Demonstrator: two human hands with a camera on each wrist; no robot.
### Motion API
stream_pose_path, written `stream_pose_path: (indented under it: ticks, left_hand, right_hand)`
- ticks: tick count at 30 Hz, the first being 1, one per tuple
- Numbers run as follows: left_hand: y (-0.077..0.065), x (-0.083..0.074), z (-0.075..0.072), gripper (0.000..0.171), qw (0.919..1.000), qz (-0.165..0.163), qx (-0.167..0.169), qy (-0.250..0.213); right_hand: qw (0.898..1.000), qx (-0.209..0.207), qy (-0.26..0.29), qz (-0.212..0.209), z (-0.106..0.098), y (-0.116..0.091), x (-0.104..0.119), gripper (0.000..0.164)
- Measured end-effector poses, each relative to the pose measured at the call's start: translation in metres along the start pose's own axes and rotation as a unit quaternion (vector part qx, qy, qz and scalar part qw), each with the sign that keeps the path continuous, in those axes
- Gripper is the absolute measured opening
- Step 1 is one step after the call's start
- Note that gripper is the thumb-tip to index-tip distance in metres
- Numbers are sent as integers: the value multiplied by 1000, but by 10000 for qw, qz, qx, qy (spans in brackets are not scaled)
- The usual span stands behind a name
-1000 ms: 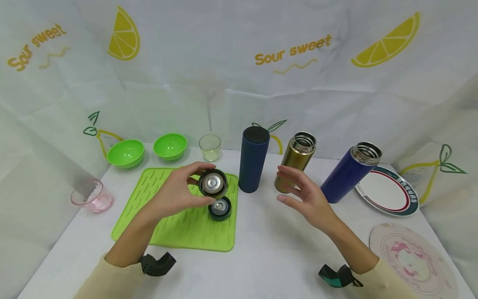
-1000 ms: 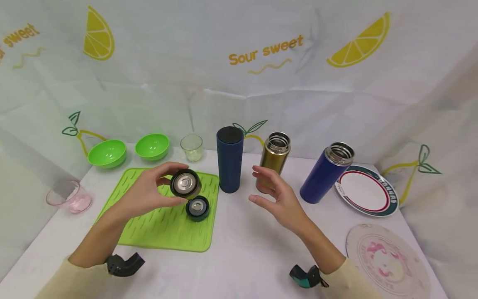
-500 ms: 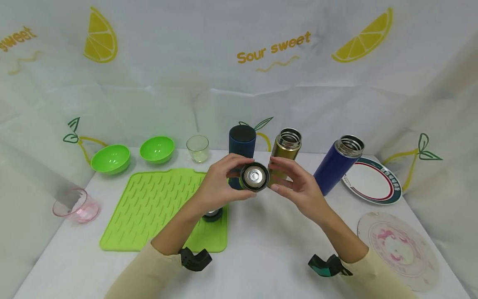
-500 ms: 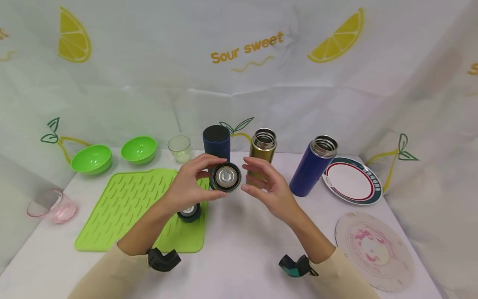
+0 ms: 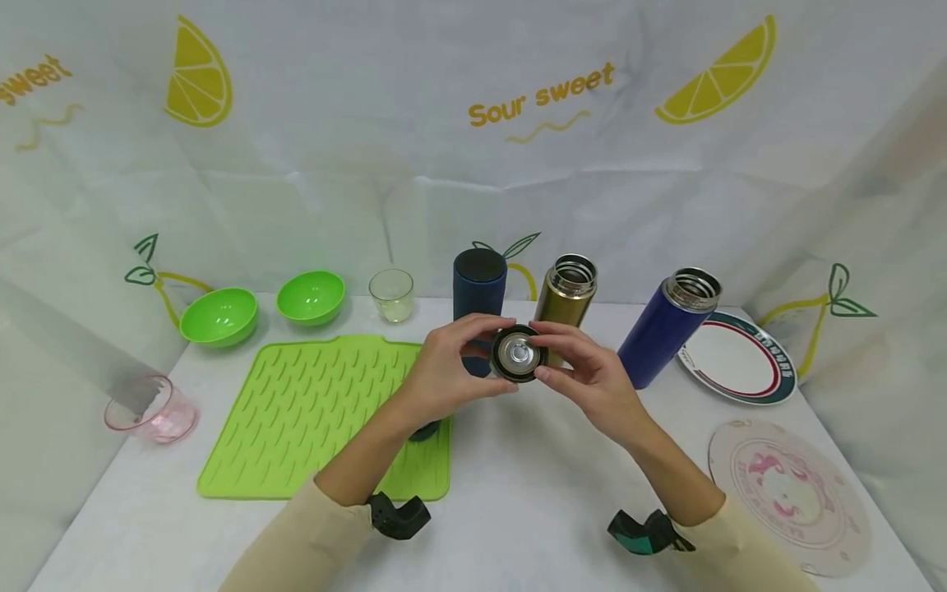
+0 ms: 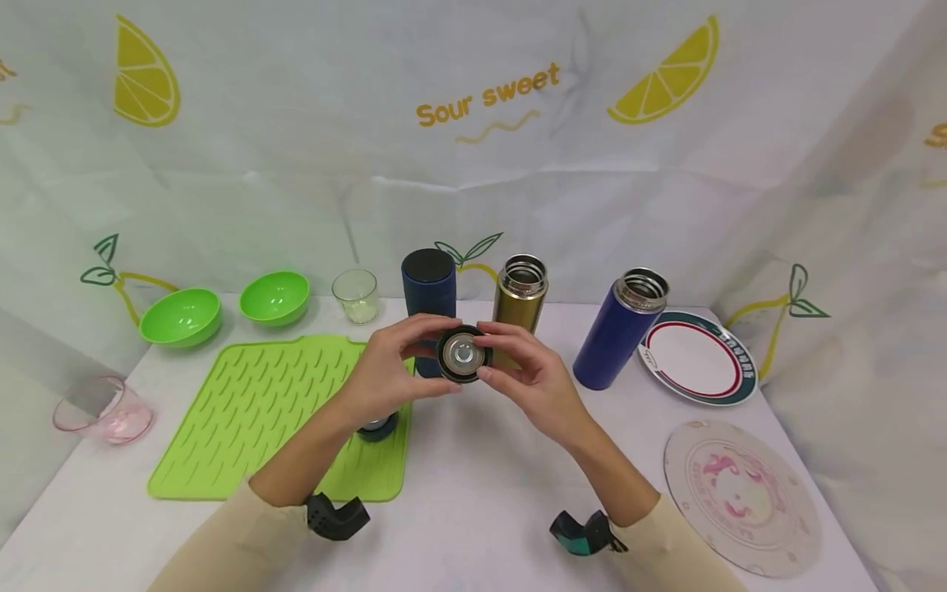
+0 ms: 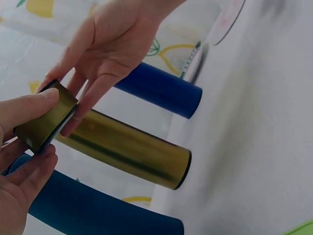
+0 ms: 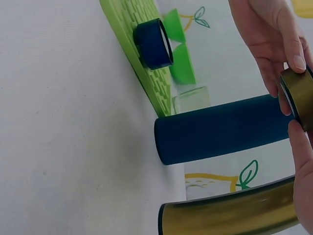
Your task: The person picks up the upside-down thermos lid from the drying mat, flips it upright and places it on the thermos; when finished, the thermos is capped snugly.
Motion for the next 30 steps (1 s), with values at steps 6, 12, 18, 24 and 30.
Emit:
stream_pose_path:
  ticks: [6,12,18,24,30]
  left_hand:
    - [-2,1,-3,68,10000,-18,-16,-85]
    - [-6,14,-5,57,9955,-852,67,-403]
    - [-6,17,-12,45,9924,-1161,-176,-374]
    - [-5,6,-17,37,9975,-476,-501,-141]
    - [-6,0,-17,34,9978,-53,-660,43]
  right_hand:
    - [9999,143,74,-8,2,4,-2,40]
    - [9996,121,176,-193,2,5,-3,40]
    - [9988,-6,337,-351,2,10,0,45]
    - [9992,-49,402,72,1,13,-7,44]
    - [9998,20,140,-119,6,13,-7,45]
Point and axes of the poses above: each hand's wrist, its own y-axis towards the middle knuckle, its own z-axis out of the palm, x = y × z, the point moved 8 cm from there along y, towards the middle knuckle, and after that the axes turned 7 degrees about z, right-handed, at the moved point
